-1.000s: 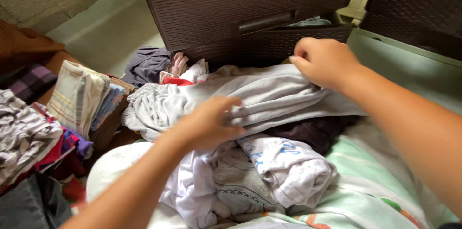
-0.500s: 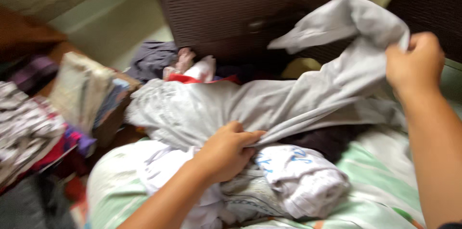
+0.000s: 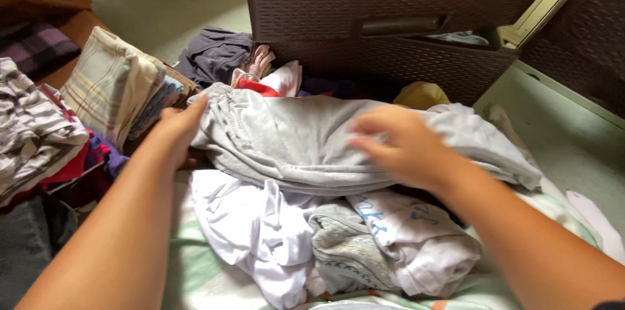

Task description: The person sorts through a pile of clothing on a low surface, picking up and moving black trousers and a striped shirt before folding them by hand.

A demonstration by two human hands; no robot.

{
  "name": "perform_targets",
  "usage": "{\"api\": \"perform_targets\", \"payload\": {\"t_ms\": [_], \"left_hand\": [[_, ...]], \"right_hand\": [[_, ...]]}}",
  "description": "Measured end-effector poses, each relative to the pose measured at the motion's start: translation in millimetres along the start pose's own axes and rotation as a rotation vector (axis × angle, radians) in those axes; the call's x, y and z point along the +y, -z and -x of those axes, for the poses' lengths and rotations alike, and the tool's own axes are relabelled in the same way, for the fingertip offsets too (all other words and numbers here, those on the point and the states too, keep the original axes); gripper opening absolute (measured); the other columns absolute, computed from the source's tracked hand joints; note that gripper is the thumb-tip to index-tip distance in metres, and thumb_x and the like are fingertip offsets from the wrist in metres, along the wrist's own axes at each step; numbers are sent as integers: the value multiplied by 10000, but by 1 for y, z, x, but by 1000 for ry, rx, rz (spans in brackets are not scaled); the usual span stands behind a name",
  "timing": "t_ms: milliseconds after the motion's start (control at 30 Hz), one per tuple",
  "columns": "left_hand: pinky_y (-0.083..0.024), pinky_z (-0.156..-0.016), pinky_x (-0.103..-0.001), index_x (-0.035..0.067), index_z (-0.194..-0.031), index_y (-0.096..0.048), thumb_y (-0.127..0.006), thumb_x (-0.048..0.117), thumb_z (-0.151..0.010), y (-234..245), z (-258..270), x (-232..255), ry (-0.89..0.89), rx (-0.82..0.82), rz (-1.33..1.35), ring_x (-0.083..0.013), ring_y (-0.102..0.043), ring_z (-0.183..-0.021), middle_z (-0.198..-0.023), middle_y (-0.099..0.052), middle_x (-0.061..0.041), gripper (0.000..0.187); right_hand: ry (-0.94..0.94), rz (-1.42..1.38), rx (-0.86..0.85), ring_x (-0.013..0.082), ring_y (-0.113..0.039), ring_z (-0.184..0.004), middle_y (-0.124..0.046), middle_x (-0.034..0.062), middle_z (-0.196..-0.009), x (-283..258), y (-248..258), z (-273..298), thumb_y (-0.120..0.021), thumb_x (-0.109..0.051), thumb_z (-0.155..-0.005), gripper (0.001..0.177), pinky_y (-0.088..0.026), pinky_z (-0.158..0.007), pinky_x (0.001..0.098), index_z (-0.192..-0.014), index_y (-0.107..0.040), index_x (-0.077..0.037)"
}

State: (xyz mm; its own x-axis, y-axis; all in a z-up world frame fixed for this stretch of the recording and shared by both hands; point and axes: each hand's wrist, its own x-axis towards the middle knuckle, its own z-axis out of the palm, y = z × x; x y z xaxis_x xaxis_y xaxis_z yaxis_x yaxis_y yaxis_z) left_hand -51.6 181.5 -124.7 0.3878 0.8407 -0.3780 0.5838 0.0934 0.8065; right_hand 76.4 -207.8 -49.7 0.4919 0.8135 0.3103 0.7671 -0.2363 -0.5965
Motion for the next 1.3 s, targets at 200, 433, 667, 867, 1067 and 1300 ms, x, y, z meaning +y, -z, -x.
{"api": "perform_targets", "payload": {"t_ms": [200, 433, 667, 867, 1067, 1300], "left_hand": [[-509, -791, -391, 50, -1086, -724, -868, 351, -695, -17, -9, -14, -396, 130, -299, -249, -654, -867, -993, -710, -131, 514], [-450, -589, -317, 68, -923, -547, -735, 120, -910, 67, 38, 50, -703, 166, 545, -106, -522, -698, -813, -577, -3, 196], [-646, -709, -335, 60, -1036, -513, -651, 65, -854, 123, 23, 68, -733, 370, 782, -152, -735, -834, -990, -653, -84, 228], [-541, -806, -536, -36, -1231, -478, -794, 92, -789, 142, 33, 33, -831, 795, -112, -368, -631, -928, -1031, -630, -213, 559], [-520, -836, -482, 182, -1292, -613, -698, -33, -710, -17, 135, 40, -825, -56, -378, -367, -632, -1005, -1145, -597, -182, 626], [-530, -920, -411, 72, -1064, -750, -584, 32, -866, -137, 127, 71, -1289, -280, -228, -329, -681, -1037, -1072, -739, -153, 261]], "right_hand": [[31, 107, -332, 317, -692, -1000, -727, 147, -1088, -59, -83, -42, -739, -227, -859, 387, -536, -873, 436, -1209, -691, -69], [-148, -7, -217, 319, -686, -909, -697, 147, -982, -69, -50, -21, -792, -198, -753, 441, -533, -805, 430, -1166, -682, -89], [-62, 424, 76, 372, -639, -991, -688, 148, -1002, -44, -13, 4, -686, -18, -738, 346, -504, -868, 464, -1082, -695, -57], [158, 332, 39, 346, -661, -972, -707, 123, -982, -36, -58, 10, -603, 81, -677, 431, -513, -866, 449, -1059, -744, -61], [-72, 80, -50, 269, -692, -850, -729, 92, -916, -32, -46, 11, -618, -15, -775, 345, -551, -777, 391, -1085, -757, -78], [-65, 451, 494, 328, -651, -969, -717, 190, -1080, 79, 44, 59, -666, -173, -875, 345, -518, -842, 433, -1181, -743, -32]]}}
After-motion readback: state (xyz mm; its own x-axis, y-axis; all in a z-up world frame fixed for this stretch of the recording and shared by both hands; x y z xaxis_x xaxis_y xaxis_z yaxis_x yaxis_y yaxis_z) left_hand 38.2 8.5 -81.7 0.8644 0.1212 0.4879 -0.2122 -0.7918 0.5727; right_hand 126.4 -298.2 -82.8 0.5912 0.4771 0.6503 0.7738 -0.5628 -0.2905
